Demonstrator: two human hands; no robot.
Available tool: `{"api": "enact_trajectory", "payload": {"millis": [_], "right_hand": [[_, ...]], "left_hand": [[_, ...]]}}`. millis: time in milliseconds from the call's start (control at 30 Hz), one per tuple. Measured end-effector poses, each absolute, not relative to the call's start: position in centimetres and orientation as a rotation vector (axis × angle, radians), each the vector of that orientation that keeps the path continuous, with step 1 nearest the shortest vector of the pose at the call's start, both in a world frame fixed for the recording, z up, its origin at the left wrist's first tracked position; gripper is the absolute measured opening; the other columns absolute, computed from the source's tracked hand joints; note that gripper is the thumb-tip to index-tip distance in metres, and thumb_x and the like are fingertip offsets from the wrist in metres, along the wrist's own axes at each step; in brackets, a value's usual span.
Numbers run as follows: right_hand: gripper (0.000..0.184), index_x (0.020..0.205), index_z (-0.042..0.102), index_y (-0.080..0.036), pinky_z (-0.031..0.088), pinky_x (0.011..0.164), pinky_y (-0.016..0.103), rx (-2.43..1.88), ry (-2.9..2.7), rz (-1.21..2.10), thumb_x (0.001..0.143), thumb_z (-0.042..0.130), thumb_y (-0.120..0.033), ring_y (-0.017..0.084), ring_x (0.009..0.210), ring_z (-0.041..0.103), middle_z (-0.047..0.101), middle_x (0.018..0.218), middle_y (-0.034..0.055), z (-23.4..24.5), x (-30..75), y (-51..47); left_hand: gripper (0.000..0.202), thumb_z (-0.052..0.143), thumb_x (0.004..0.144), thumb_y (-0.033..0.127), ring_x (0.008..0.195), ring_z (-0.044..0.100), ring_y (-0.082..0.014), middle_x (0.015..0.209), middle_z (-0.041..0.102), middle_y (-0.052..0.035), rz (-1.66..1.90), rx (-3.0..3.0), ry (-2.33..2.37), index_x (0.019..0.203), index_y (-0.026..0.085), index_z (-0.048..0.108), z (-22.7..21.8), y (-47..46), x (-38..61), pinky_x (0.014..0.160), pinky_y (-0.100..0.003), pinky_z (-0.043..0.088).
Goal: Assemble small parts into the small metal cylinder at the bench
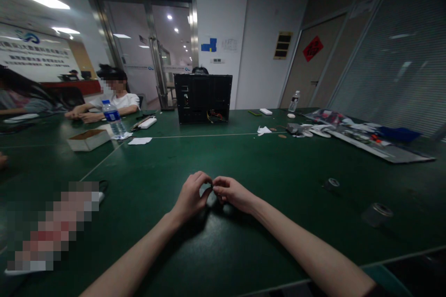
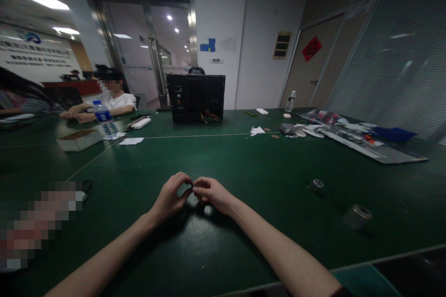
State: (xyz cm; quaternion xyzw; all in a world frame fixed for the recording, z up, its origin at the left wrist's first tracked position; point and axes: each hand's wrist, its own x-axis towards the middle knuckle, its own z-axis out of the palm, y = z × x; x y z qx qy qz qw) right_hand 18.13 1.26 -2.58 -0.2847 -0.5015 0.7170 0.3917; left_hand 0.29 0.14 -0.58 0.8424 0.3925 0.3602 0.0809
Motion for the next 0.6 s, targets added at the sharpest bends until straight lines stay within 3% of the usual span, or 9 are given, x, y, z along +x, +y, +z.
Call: {"api": "enact_trajectory", "payload": {"millis": [167, 300, 467, 600], "right_hand": [[0.037, 0.085, 0.057, -0.018, 0.033, 0.050, 0.019, -0.746, -1.309, 1.796, 0.061, 0.079, -0.036, 0.006, 0.051, 0.042, 0.049, 0.062, -0.0068, -2.4, 18.0, 1.0], [0.032, 0.085, 0.056, -0.018, 0.036, 0.050, 0.021, -0.869, -1.462, 1.632, 0.068, 0.070, -0.041, 0.008, 0.052, 0.045, 0.053, 0.066, -0.0045, -2.1, 17.9, 1.1], [0.012, 0.076, 0.060, -0.017, 0.041, 0.058, 0.024, -1.120, -1.896, 0.823, 0.075, 0.059, -0.029, 0.011, 0.059, 0.051, 0.058, 0.066, -0.0010, 0.8, 20.0, 1.2], [0.013, 0.078, 0.062, -0.018, 0.044, 0.062, 0.026, -1.415, -1.736, 0.392, 0.074, 0.055, -0.028, 0.015, 0.065, 0.057, 0.063, 0.071, 0.0013, 2.9, 26.5, 0.8]], "left_hand": [[0.012, 0.053, 0.079, 0.011, 0.083, 0.053, -0.0182, 0.088, 0.057, -0.0029, 1.070, 2.521, 1.170, 0.087, 0.020, 0.052, -0.6, 0.1, 0.3, 0.075, -0.030, 0.042], [0.012, 0.053, 0.079, 0.011, 0.083, 0.053, -0.0185, 0.089, 0.057, -0.0032, 1.054, 2.525, 1.174, 0.087, 0.019, 0.052, -0.6, 0.2, 0.3, 0.075, -0.030, 0.043], [0.011, 0.055, 0.079, 0.012, 0.084, 0.054, -0.0188, 0.089, 0.059, -0.0031, 1.058, 2.521, 1.160, 0.087, 0.020, 0.053, -0.8, 0.3, 0.1, 0.076, -0.031, 0.043], [0.011, 0.055, 0.080, 0.012, 0.085, 0.054, -0.0190, 0.090, 0.059, -0.0033, 1.033, 2.526, 1.148, 0.088, 0.020, 0.054, -0.7, 0.2, 0.1, 0.077, -0.032, 0.044]]}}
